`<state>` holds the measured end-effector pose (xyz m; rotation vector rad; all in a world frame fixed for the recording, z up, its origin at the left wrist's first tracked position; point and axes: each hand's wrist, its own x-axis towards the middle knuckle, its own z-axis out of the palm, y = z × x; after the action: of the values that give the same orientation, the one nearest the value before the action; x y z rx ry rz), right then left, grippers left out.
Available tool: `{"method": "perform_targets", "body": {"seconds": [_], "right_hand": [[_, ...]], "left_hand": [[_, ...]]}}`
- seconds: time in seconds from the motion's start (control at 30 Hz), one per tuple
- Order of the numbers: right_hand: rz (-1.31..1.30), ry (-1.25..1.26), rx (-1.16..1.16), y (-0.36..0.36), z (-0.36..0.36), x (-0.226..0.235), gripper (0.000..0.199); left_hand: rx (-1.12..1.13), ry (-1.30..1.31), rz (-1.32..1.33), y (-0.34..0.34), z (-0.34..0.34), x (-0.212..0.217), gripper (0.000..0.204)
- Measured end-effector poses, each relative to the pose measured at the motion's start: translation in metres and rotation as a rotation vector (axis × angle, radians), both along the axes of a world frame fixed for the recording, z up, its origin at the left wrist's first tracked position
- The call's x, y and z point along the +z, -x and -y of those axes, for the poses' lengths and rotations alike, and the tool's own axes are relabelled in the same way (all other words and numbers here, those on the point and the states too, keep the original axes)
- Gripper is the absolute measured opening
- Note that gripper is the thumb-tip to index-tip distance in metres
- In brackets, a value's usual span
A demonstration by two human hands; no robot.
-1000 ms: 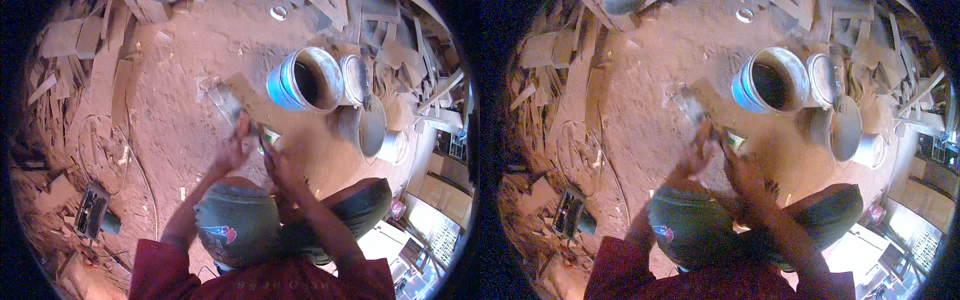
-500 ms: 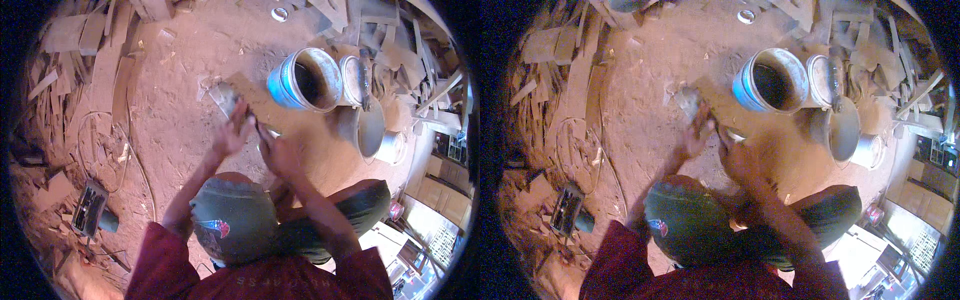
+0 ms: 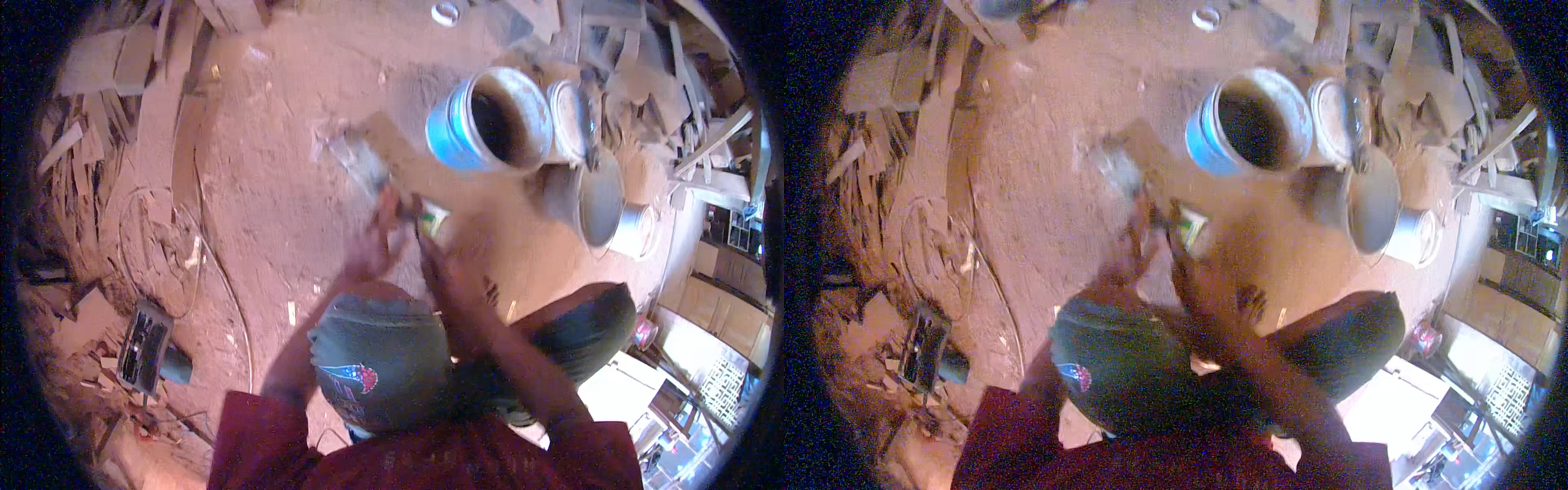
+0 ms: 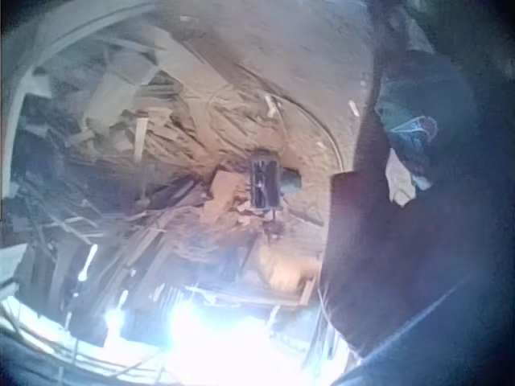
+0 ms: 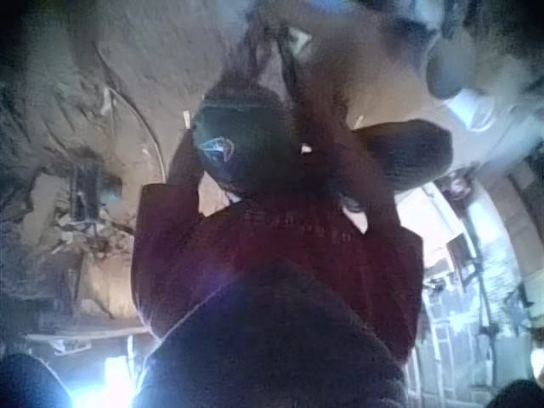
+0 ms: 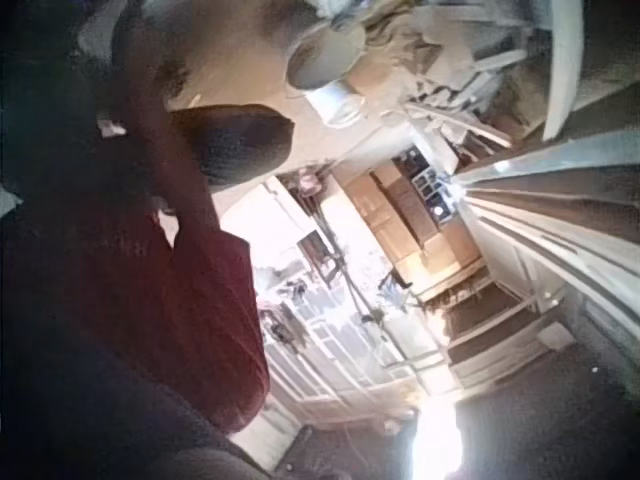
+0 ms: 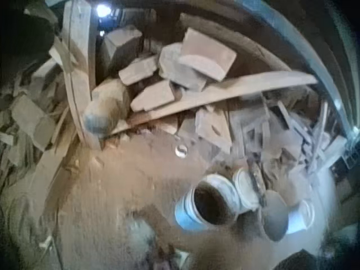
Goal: The person uses a hand planer to shave the surface of a wooden board, then picks up a chisel and a hammer to shape another piece of wood, and finally applies oil or a finish to a small wooden component by hand.
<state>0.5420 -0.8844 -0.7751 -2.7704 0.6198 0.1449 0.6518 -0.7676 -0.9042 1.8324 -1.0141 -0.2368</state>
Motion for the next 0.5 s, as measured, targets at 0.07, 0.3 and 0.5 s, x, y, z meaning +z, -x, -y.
{"method": "perform_targets", "body": {"seconds": [0.07, 0.3, 0.5], "right_hand": [[-0.132, -0.317, -0.232, -0.047, 0.018, 0.024, 0.051], [-0.122, -0.46, -0.062, 0.039, 0.003, -0.014, 0.05], [-0.244, -0.384, -0.169, -0.031, 0.024, 0.015, 0.052]], "left_hand": [[-0.035, -0.282, -0.058, -0.037, 0.02, 0.01, 0.07], [-0.089, -0.254, -0.001, 0.006, -0.007, 0.0, 0.077], [-0.023, -0.23, -0.184, -0.036, 0.017, 0.017, 0.077]]}}
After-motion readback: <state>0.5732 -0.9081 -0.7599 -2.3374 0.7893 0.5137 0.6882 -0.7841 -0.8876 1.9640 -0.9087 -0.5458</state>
